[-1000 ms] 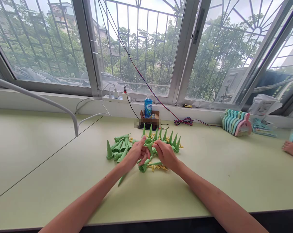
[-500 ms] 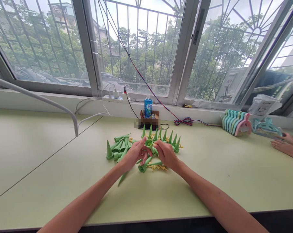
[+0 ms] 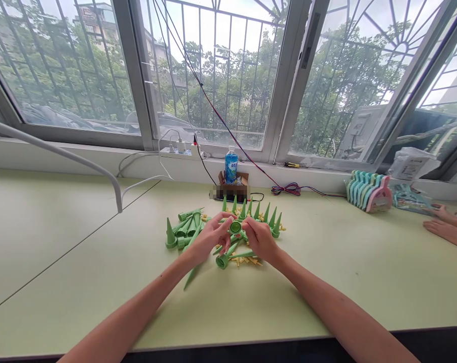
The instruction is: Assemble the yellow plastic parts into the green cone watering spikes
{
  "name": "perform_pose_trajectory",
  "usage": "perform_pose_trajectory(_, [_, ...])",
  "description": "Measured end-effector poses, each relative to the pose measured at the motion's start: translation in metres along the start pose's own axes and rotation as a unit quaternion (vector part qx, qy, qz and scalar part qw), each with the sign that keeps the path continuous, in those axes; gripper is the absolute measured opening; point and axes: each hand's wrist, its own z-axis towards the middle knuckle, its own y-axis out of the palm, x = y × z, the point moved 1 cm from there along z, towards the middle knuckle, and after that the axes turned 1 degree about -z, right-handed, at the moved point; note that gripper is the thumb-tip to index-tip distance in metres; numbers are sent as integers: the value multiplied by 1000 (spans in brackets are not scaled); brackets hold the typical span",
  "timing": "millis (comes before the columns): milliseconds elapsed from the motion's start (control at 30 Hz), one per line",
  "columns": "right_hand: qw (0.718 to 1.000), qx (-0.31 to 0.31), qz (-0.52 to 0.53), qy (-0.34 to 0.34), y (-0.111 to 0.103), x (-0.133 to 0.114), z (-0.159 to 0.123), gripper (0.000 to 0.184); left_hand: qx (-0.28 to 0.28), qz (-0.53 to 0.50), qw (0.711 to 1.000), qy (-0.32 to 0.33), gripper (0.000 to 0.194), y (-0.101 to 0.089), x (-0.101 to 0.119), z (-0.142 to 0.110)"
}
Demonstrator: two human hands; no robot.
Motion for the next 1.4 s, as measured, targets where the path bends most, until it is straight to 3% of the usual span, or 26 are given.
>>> perform_pose_trajectory(467, [1000,5,-6,28,1,5,2,37,29,159,978,135,48,0,-3,-4])
perform_pose_trajectory(667, [1000,11,-6,29,2,7,1,34,54,240,958,145,56,-1,-6,-5])
perform_pose_trajectory(1200, [995,30,46,88,8,1,4,42,69,356,908,210,51,-2,-12,-3])
perform_pose_trajectory(1400, [994,67,11,87,6,1,3,39,95,321,922,194,47,6,-10,-3])
